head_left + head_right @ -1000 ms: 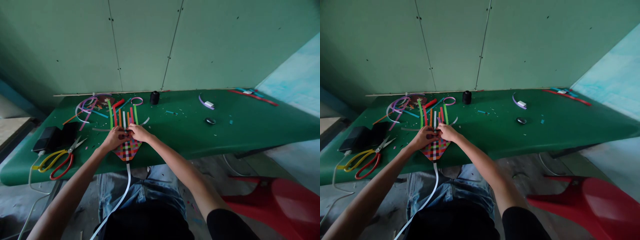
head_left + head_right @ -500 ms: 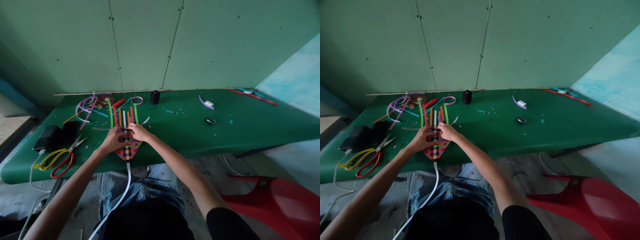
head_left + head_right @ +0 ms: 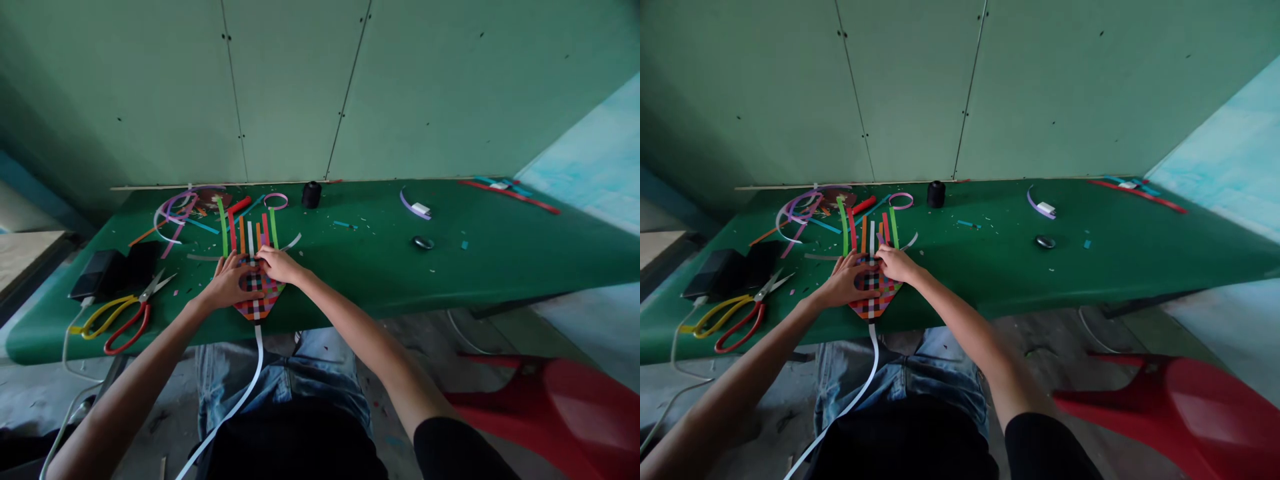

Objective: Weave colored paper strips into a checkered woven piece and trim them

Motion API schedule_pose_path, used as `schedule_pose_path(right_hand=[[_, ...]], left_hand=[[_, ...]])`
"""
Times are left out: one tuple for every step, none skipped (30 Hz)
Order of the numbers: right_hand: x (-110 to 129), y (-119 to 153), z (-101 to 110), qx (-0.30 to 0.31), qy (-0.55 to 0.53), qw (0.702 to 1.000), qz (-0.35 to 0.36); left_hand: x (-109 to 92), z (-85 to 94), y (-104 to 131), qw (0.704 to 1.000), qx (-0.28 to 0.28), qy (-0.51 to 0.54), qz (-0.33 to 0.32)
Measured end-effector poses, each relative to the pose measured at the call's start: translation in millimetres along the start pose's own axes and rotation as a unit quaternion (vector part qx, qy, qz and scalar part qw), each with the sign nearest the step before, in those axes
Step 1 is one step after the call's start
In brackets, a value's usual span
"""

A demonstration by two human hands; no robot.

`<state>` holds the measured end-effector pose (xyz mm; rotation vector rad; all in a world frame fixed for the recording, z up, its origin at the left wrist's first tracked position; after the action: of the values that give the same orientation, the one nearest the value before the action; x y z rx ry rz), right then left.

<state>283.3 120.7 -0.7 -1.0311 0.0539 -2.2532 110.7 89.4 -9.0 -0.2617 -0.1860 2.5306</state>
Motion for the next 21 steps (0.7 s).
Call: schedule_pose_path(right_hand=[[-0.6,-0.1,0.1,0.0,-0.002,1.0,0.0],[-1.4,-0.3,0.4,0.0,-0.005,1.0,0.001],[-2.4,-0.5,0.8,0.0,-0.009,1.0,0.002],[-3.4,-0.8,1.5,-0.001,-0.014,1.0,0.004],[-4.6,-1.0,2.3,-0.003,-0.021,1.0,0.007],[-5.6,-1.2,3.0,-0.002,-0.027,1.0,0.011],[-6.7,-1.4,3.7,-0.002,-0.031,0.999,0.016],[-7.6,-1.4,4.4,-0.003,-0.035,0.999,0.021],[-8.4,-1.3,4.9,-0.003,-0.037,0.999,0.025],[-8.9,-1.1,5.4,-0.003,-0.039,0.999,0.03],[-9.0,-0.6,5.8,-0.005,-0.04,0.999,0.033],[-8.9,0.0,6.0,-0.006,-0.041,0.999,0.036],[-8.4,0.9,6.0,-0.006,-0.04,0.998,0.037],[-7.8,2.0,5.6,-0.004,-0.038,0.999,0.037],[-7.1,3.3,5.2,-0.005,-0.036,0.999,0.035],[-6.3,4.8,4.9,-0.007,-0.033,0.999,0.032],[-5.4,6.5,4.5,-0.01,-0.03,0.999,0.03],[-4.5,8.2,4.2,-0.016,-0.027,0.999,0.028],[-3.6,10.1,4.0,-0.025,-0.024,0.999,0.026],[-2.7,11.9,3.7,-0.034,-0.022,0.999,0.024],[-1.9,13.6,3.1,-0.041,-0.019,0.999,0.023]], left_hand=[[0.3,-0.1,-0.2,1.0,0.002,0.0,0.001],[0.3,0.3,-0.3,1.0,0.001,0.001,0.003],[-0.2,1.3,-0.1,1.0,-0.002,0.001,0.002],[-1.2,2.7,0.3,1.0,-0.008,0.002,-0.001],[-2.7,4.4,1.2,1.0,-0.014,0.002,-0.007],[-4.6,6.1,2.4,1.0,-0.019,0.004,-0.014],[-6.5,7.8,3.8,0.999,-0.023,0.007,-0.022],[-8.1,9.4,5.2,0.999,-0.027,0.012,-0.029],[-9.1,11.0,6.3,0.999,-0.03,0.02,-0.033],[-9.1,12.8,6.7,0.998,-0.037,0.029,-0.033],[-8.2,14.8,6.1,0.998,-0.047,0.037,-0.029],[-6.3,16.8,4.4,0.997,-0.061,0.045,-0.021],[-3.7,18.4,1.5,0.996,-0.073,0.051,-0.011],[-0.9,19.5,-2.6,0.995,-0.083,0.05,0.001],[1.8,19.9,-7.4,0.995,-0.089,0.041,0.013],[4.0,19.6,-12.9,0.995,-0.091,0.026,0.023],[5.1,18.4,-18.7,0.996,-0.088,0.006,0.029],[5.1,16.6,-24.2,0.996,-0.08,-0.016,0.031],[4.2,14.5,-29.3,0.996,-0.071,-0.034,0.029],[2.6,12.4,-33.5,0.997,-0.062,-0.047,0.025],[0.7,10.5,-36.8,0.997,-0.053,-0.053,0.019]])
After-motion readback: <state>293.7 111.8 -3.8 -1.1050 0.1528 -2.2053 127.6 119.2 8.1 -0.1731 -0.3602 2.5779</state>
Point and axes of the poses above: each hand's wrist, its own y-axis away from the middle knuckle, its own z-axis out of the back of the hand, x = y × z, the point moved 5 cm from there along -y, towards the middle knuckle, and after that the axes turned 13 degrees about -y, right-handed, at the moved point
